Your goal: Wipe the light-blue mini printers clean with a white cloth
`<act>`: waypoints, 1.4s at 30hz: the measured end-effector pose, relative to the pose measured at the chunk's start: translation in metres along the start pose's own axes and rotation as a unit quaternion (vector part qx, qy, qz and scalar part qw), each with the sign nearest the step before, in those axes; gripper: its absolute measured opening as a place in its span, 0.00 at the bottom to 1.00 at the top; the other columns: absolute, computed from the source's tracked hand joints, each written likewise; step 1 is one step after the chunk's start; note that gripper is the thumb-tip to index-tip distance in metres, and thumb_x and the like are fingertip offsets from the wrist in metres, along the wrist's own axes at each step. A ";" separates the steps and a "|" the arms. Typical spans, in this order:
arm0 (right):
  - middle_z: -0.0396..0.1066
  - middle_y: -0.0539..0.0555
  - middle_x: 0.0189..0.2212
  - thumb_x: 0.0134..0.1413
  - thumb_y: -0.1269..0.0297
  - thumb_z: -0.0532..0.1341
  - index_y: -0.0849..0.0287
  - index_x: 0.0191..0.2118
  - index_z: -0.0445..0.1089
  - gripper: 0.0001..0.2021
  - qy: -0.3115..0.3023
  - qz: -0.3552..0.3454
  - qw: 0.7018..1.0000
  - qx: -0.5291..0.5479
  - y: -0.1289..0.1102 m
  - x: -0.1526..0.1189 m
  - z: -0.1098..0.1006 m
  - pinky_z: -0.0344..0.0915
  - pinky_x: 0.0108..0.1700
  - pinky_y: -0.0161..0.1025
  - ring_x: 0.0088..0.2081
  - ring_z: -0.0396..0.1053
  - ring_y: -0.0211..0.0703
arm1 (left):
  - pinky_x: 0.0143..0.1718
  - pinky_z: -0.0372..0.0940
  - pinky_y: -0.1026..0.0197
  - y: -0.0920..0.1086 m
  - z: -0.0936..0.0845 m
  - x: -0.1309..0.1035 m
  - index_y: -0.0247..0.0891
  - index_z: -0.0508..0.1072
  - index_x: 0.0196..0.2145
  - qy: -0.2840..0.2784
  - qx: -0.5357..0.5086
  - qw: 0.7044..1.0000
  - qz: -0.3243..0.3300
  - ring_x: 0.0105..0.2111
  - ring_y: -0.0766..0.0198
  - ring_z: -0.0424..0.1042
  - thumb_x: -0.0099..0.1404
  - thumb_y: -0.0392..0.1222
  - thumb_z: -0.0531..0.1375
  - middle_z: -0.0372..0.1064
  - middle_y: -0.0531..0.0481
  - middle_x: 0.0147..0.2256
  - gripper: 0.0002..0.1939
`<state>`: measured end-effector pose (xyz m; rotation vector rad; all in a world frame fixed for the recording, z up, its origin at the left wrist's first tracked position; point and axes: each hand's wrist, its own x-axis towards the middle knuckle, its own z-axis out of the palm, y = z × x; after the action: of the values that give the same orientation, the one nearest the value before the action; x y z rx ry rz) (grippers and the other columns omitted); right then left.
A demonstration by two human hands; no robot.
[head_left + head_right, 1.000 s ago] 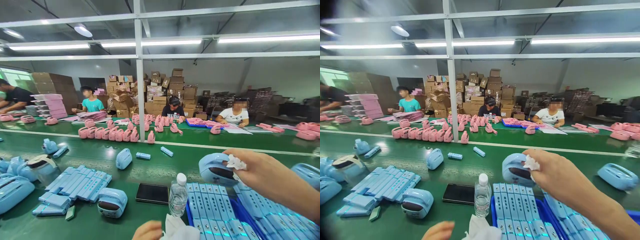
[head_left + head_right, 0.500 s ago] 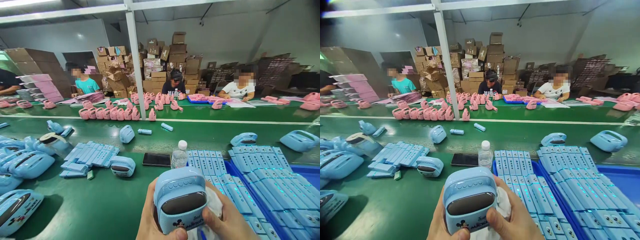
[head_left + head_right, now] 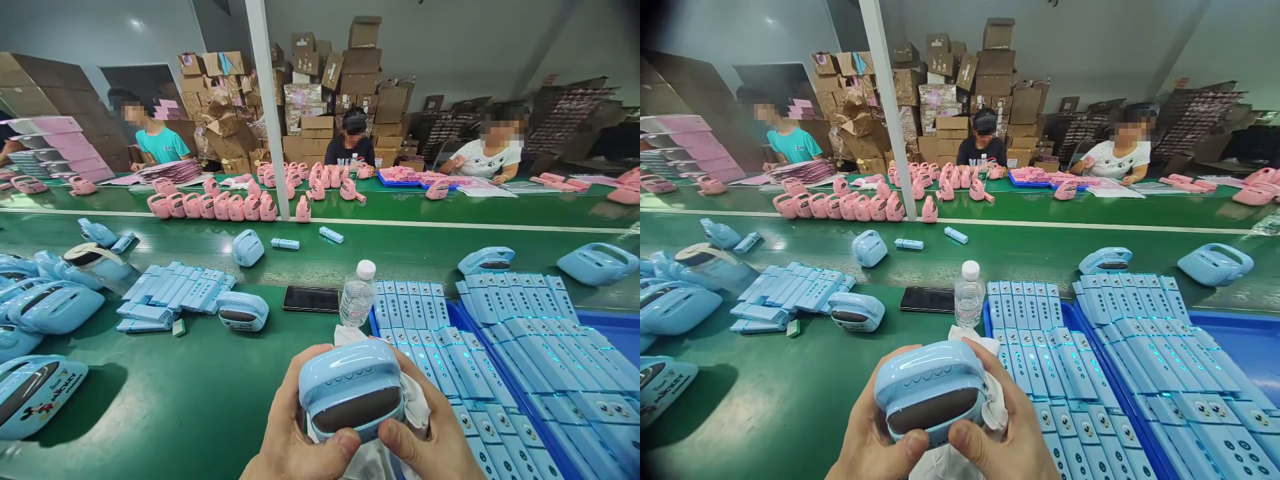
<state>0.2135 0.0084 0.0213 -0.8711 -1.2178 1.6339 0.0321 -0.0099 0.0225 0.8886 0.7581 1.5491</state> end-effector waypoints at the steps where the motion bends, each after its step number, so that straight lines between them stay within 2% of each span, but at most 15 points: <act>1: 0.73 0.52 0.64 0.55 0.43 0.75 0.41 0.68 0.65 0.38 0.000 -0.002 1.000 -0.007 0.001 0.000 -0.001 0.71 0.59 0.41 0.63 0.70 0.58 | 0.39 0.76 0.59 -0.001 0.001 0.000 0.45 0.77 0.53 -0.002 -0.007 1.000 0.001 0.36 0.52 0.83 0.53 0.48 0.78 0.84 0.44 0.42 0.30; 4: 0.73 0.53 0.64 0.56 0.43 0.74 0.43 0.69 0.64 0.38 0.001 -0.016 0.999 -0.031 0.002 -0.001 -0.002 0.72 0.58 0.43 0.63 0.70 0.61 | 0.40 0.76 0.57 -0.006 -0.001 0.002 0.46 0.77 0.54 -0.008 -0.012 1.000 0.013 0.37 0.50 0.84 0.54 0.48 0.78 0.84 0.43 0.43 0.31; 8: 0.74 0.55 0.62 0.58 0.44 0.73 0.47 0.67 0.67 0.35 0.036 -0.025 0.998 -0.046 0.003 0.002 0.001 0.70 0.62 0.47 0.63 0.69 0.61 | 0.44 0.75 0.55 -0.006 -0.011 0.006 0.44 0.74 0.58 -0.057 0.078 0.994 0.058 0.41 0.51 0.81 0.58 0.52 0.74 0.82 0.43 0.46 0.32; 11: 0.73 0.57 0.62 0.59 0.45 0.72 0.48 0.67 0.67 0.34 0.052 -0.019 0.998 -0.028 0.008 0.005 0.002 0.71 0.62 0.48 0.62 0.70 0.61 | 0.56 0.72 0.50 0.006 -0.018 0.007 0.46 0.67 0.65 -0.125 0.130 0.984 -0.003 0.52 0.47 0.77 0.63 0.54 0.69 0.75 0.42 0.58 0.35; 13: 0.74 0.56 0.62 0.57 0.44 0.73 0.47 0.66 0.67 0.35 0.052 -0.009 0.999 -0.005 0.011 0.006 0.000 0.71 0.61 0.47 0.62 0.69 0.60 | 0.61 0.68 0.50 0.013 -0.023 0.006 0.49 0.63 0.67 -0.147 0.167 0.974 -0.038 0.57 0.47 0.74 0.64 0.53 0.68 0.71 0.43 0.62 0.37; 16: 0.74 0.55 0.61 0.52 0.40 0.75 0.45 0.66 0.67 0.39 0.053 0.002 0.999 0.000 0.012 0.006 -0.001 0.70 0.62 0.47 0.62 0.69 0.61 | 0.58 0.69 0.55 0.016 -0.030 0.005 0.51 0.63 0.67 -0.138 0.219 0.966 -0.009 0.58 0.48 0.73 0.61 0.50 0.70 0.73 0.48 0.60 0.39; 19: 0.74 0.55 0.61 0.48 0.39 0.77 0.43 0.67 0.65 0.43 0.038 0.006 0.999 -0.002 0.010 0.004 0.002 0.73 0.57 0.44 0.60 0.72 0.60 | 0.52 0.71 0.59 0.009 -0.034 0.004 0.50 0.63 0.67 -0.128 0.235 0.963 0.037 0.57 0.47 0.74 0.60 0.47 0.71 0.74 0.48 0.59 0.40; 23: 0.75 0.52 0.60 0.53 0.42 0.76 0.42 0.67 0.65 0.39 0.050 0.010 0.999 -0.006 0.009 0.002 0.006 0.71 0.52 0.35 0.59 0.72 0.53 | 0.50 0.72 0.60 -0.006 -0.035 0.002 0.48 0.65 0.66 -0.100 0.239 0.963 0.081 0.53 0.49 0.78 0.59 0.48 0.72 0.77 0.47 0.56 0.39; 26: 0.77 0.52 0.56 0.53 0.43 0.76 0.44 0.67 0.66 0.39 0.050 -0.002 0.999 -0.003 0.011 0.001 0.007 0.72 0.50 0.36 0.55 0.74 0.53 | 0.54 0.72 0.60 -0.014 -0.033 0.000 0.47 0.66 0.66 -0.065 0.240 0.960 0.131 0.53 0.49 0.78 0.58 0.48 0.73 0.76 0.46 0.57 0.41; 28: 0.79 0.52 0.53 0.52 0.43 0.77 0.45 0.66 0.67 0.38 0.058 -0.013 0.998 -0.015 0.013 0.002 0.007 0.73 0.50 0.36 0.52 0.76 0.52 | 0.51 0.73 0.61 -0.013 -0.032 0.000 0.49 0.66 0.66 -0.061 0.232 0.959 0.153 0.49 0.52 0.80 0.58 0.47 0.73 0.78 0.49 0.55 0.40; 31: 0.78 0.51 0.55 0.51 0.42 0.77 0.44 0.65 0.68 0.38 0.065 -0.015 0.997 -0.024 0.014 0.007 0.007 0.71 0.54 0.35 0.54 0.75 0.51 | 0.49 0.73 0.60 -0.004 -0.032 0.000 0.50 0.66 0.65 -0.085 0.241 0.960 0.109 0.48 0.54 0.79 0.60 0.46 0.71 0.78 0.51 0.53 0.37; 35: 0.77 0.53 0.56 0.50 0.41 0.77 0.44 0.66 0.67 0.40 0.031 -0.011 0.999 0.009 0.017 0.013 0.004 0.73 0.54 0.39 0.55 0.75 0.53 | 0.64 0.65 0.56 0.005 -0.042 -0.005 0.57 0.54 0.71 -0.108 0.270 0.957 0.007 0.64 0.48 0.70 0.60 0.49 0.72 0.69 0.52 0.66 0.48; 37: 0.77 0.54 0.57 0.50 0.41 0.77 0.44 0.66 0.66 0.41 0.029 -0.006 0.999 0.020 0.020 0.014 0.002 0.73 0.55 0.43 0.56 0.74 0.56 | 0.68 0.61 0.55 0.006 -0.048 -0.008 0.59 0.50 0.73 -0.117 0.285 0.951 -0.021 0.68 0.48 0.65 0.60 0.48 0.73 0.64 0.53 0.69 0.51; 42: 0.78 0.56 0.56 0.48 0.43 0.79 0.45 0.65 0.69 0.40 0.076 0.012 0.995 0.058 0.027 0.010 0.006 0.75 0.54 0.47 0.60 0.72 0.62 | 0.69 0.59 0.49 0.009 -0.047 -0.009 0.59 0.54 0.71 -0.106 0.289 0.949 -0.067 0.68 0.45 0.64 0.59 0.50 0.72 0.63 0.52 0.69 0.48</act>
<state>0.1983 0.0122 -0.0032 -0.9232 -1.0008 1.6094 -0.0116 -0.0202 0.0050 1.3751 1.1134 1.0953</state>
